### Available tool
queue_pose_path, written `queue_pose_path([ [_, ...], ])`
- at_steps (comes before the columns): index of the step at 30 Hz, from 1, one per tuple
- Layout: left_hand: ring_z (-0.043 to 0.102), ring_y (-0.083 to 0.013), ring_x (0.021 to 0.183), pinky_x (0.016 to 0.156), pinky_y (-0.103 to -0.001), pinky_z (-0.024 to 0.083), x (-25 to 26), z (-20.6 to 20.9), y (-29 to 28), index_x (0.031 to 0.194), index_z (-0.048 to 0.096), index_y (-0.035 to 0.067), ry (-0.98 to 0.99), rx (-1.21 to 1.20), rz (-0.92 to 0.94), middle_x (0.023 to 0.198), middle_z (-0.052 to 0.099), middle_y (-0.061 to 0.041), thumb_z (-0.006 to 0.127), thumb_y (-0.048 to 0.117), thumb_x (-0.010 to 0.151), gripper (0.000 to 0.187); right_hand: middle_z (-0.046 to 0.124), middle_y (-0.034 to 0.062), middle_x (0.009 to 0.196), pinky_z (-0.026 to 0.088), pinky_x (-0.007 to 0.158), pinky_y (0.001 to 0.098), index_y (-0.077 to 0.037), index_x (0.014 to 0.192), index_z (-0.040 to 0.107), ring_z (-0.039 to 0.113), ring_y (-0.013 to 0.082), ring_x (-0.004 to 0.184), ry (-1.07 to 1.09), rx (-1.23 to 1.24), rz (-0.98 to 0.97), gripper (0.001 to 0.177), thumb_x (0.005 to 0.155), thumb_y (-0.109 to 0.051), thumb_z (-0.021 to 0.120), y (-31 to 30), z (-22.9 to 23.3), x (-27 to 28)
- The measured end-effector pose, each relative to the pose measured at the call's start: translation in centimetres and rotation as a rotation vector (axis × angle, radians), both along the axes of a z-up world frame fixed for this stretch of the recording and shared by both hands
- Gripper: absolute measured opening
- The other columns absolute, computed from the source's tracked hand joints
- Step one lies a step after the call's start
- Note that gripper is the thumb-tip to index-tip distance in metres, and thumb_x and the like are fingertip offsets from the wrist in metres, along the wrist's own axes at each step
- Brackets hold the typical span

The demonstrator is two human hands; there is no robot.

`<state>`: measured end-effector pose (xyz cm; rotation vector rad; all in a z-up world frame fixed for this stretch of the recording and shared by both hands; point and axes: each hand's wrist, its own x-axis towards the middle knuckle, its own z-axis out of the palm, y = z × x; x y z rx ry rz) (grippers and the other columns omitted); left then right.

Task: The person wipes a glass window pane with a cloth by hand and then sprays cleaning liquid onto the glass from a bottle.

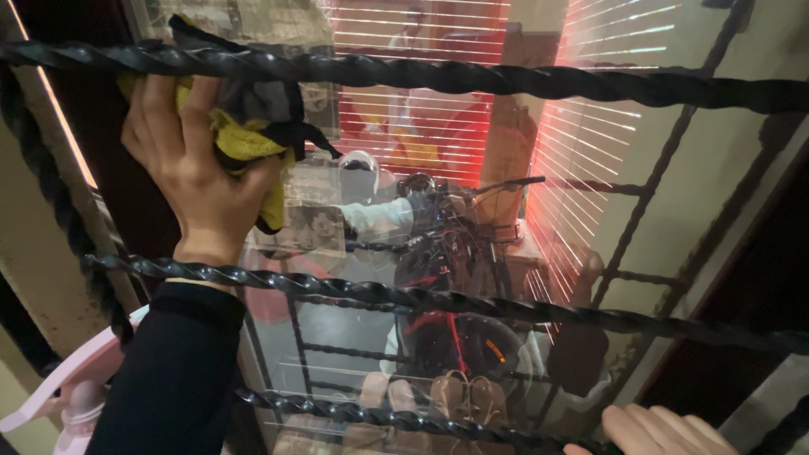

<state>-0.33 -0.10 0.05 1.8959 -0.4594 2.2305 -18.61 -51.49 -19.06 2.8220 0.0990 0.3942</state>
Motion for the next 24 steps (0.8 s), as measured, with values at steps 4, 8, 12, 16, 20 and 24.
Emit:
queue_pose_path([
  [4,0.039,-0.0373,0.149,0.12,-0.057,0.032,-0.6,0.1,-0.1,0.157,0.049,0.018,0.0,-0.001,-0.02,0.159,0.041,-0.014,0.085,0.031,0.082,0.083,0.073,-0.0081,0.085,0.056,0.078,0.0284,-0.022,0.094,0.071,0.075,0.0045,0.084,-0.047,0.051,-0.087,0.067,0.074,-0.083,0.054,2.3,2.4,-2.0],
  [8,0.04,-0.0408,0.146,0.118,-0.059,0.033,-1.0,0.0,0.1,0.154,0.052,0.015,-0.015,0.019,-0.039,0.157,0.042,-0.018,0.089,0.033,0.082,0.084,0.059,0.014,0.134,0.04,0.109,0.0594,-0.016,0.14,0.051,0.055,0.0308,0.129,-0.722,-0.066,0.287,0.093,0.078,-0.084,0.038,4.7,4.3,-3.5],
  [12,0.04,-0.0393,0.145,0.12,-0.059,0.033,-1.1,0.1,0.2,0.151,0.052,0.015,-0.035,0.015,-0.028,0.155,0.042,-0.017,0.089,0.034,0.081,0.081,0.037,0.0201,0.156,0.023,0.118,0.0734,-0.02,0.163,0.03,0.031,0.0369,0.151,-0.706,-0.059,0.214,0.105,0.08,-0.083,0.03,5.4,4.9,-3.5],
  [16,0.042,-0.0402,0.148,0.119,-0.06,0.034,-1.8,0.1,0.1,0.151,0.053,0.014,-0.021,-0.008,-0.062,0.151,0.045,-0.016,0.09,0.034,0.078,0.084,0.02,0.0303,0.168,0.02,0.109,0.0686,-0.01,0.16,0.025,0.013,0.0486,0.151,-0.544,-0.005,0.474,0.096,0.093,-0.078,0.037,5.5,8.6,-2.8],
  [20,0.042,-0.0406,0.146,0.118,-0.059,0.034,-1.9,0.0,0.2,0.152,0.053,0.015,-0.038,0.001,-0.061,0.151,0.044,-0.017,0.09,0.035,0.078,0.085,0.019,0.0243,0.167,0.016,0.117,0.0667,-0.01,0.158,0.03,0.015,0.0467,0.155,-0.607,-0.052,0.37,0.098,0.085,-0.072,0.048,9.2,12.9,-4.6],
  [24,0.042,-0.0402,0.143,0.115,-0.057,0.033,-2.6,0.2,0.3,0.153,0.052,0.014,-0.021,0.004,-0.064,0.153,0.044,-0.018,0.086,0.031,0.075,0.086,0.021,0.022,0.164,0.016,0.123,0.0665,-0.014,0.154,0.035,0.016,0.0456,0.155,-0.673,0.064,0.458,0.08,0.09,-0.055,0.059,13.7,14.7,-5.0],
])
